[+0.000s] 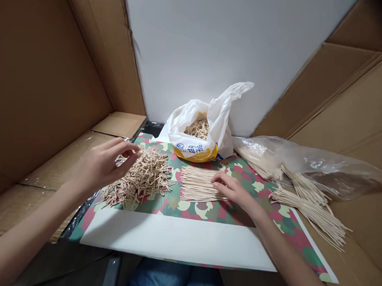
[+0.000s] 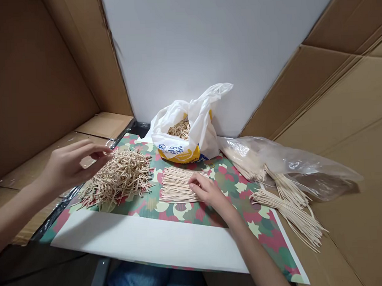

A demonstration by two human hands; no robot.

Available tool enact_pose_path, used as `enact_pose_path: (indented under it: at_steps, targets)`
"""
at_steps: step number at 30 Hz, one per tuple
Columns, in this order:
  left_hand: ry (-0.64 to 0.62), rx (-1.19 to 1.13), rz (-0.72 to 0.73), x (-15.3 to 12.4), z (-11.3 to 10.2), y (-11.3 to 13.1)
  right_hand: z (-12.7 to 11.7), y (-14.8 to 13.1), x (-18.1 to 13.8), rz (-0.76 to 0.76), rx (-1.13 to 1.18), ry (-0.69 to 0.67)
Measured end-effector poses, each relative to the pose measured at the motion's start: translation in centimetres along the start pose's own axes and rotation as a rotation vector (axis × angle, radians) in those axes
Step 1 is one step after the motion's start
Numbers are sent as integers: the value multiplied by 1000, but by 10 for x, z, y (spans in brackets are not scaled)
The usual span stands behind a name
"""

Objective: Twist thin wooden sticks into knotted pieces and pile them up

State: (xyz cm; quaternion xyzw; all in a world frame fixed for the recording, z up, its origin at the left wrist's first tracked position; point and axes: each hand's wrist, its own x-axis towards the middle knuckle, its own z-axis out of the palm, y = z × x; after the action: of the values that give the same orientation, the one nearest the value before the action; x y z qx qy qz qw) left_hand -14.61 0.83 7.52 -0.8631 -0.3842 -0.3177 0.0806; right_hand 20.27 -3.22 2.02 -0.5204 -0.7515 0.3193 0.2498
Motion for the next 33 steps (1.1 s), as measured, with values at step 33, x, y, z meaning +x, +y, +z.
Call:
enact_pose_path:
  at_steps: [33]
  targets:
    - [-473,-553,-57,29,121,79,7,16,4,-216,-259,305]
